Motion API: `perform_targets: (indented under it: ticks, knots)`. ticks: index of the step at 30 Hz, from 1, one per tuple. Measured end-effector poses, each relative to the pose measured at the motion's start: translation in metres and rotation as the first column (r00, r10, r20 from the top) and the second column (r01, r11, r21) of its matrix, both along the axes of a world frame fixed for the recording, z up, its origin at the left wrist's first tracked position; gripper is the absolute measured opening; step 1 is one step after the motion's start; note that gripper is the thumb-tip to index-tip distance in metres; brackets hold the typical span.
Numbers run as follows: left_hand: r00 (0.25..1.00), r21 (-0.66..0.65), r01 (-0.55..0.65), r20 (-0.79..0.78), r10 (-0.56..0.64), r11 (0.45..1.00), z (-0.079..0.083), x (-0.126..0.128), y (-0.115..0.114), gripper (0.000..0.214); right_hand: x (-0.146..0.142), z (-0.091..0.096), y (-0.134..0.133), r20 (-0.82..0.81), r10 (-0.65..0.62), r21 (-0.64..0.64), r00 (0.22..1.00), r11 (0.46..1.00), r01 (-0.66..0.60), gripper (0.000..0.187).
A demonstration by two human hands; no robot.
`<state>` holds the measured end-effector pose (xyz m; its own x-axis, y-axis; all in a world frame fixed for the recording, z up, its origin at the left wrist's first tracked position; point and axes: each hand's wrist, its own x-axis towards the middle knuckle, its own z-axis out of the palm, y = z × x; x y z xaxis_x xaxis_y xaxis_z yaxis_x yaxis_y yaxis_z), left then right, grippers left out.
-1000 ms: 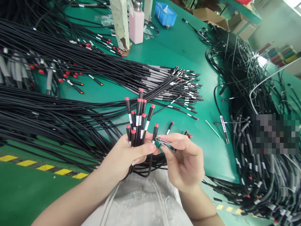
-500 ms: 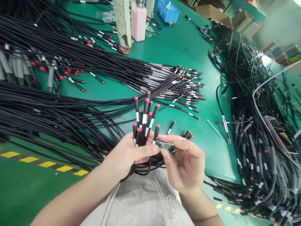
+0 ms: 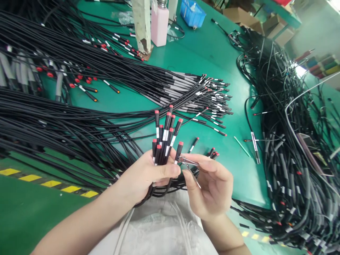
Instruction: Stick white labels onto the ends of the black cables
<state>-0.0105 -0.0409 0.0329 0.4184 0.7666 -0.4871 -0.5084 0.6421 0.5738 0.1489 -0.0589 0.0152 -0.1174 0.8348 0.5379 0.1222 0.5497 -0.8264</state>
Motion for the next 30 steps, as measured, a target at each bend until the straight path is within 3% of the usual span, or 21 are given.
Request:
perform_targets:
  ticks: [7, 11, 14, 18, 20, 22, 24, 27, 30]
  knots:
    - [0.998, -0.006, -0.015, -0.069, 0.014, 1.0, -0.002, 0.001, -0.001, 0.042, 0.001, -0.006, 0.0, 0.003, -0.045, -0.037, 0.999, 0.998, 0.045, 0.037]
    - [0.993, 0.036, -0.056, -0.101, 0.059, 0.998, -0.002, 0.004, -0.003, 0.035, 0.006, -0.001, 0.007, -0.034, -0.17, -0.005, 0.985, 0.985, 0.17, 0.034]
    - [0.993, 0.082, -0.049, -0.099, 0.057, 0.995, -0.003, 0.004, -0.004, 0.031, 0.011, 0.007, 0.013, 0.082, -0.227, 0.026, 0.97, 0.974, 0.225, 0.021]
    - [0.991, 0.125, 0.031, -0.136, -0.013, 0.992, -0.006, 0.003, -0.007, 0.032, 0.01, 0.014, 0.017, 0.268, -0.056, -0.193, 0.962, 0.975, 0.11, 0.016]
    - [0.986, 0.142, 0.073, -0.158, -0.05, 0.987, -0.007, 0.003, -0.009, 0.037, 0.006, 0.013, 0.018, 0.225, 0.04, -0.293, 0.974, 0.956, 0.028, 0.016]
    - [0.979, 0.163, 0.066, -0.201, -0.033, 0.984, -0.008, 0.004, -0.009, 0.038, 0.004, 0.009, 0.019, 0.127, 0.05, -0.334, 0.991, 0.943, -0.005, 0.021]
    - [0.967, 0.181, -0.032, -0.245, 0.076, 0.983, -0.008, 0.004, -0.008, 0.034, 0.004, 0.006, 0.019, 0.009, 0.027, -0.365, 1.0, 0.931, -0.022, 0.024]
    - [0.953, 0.146, -0.181, -0.22, 0.21, 0.973, -0.005, 0.002, -0.004, 0.027, 0.007, 0.005, 0.019, -0.111, 0.109, -0.435, 0.988, 0.888, -0.147, 0.026]
    - [0.986, 0.069, -0.114, -0.115, 0.121, 0.991, -0.002, 0.0, -0.003, 0.026, 0.007, 0.009, 0.019, -0.091, 0.207, -0.491, 0.974, 0.842, -0.225, 0.029]
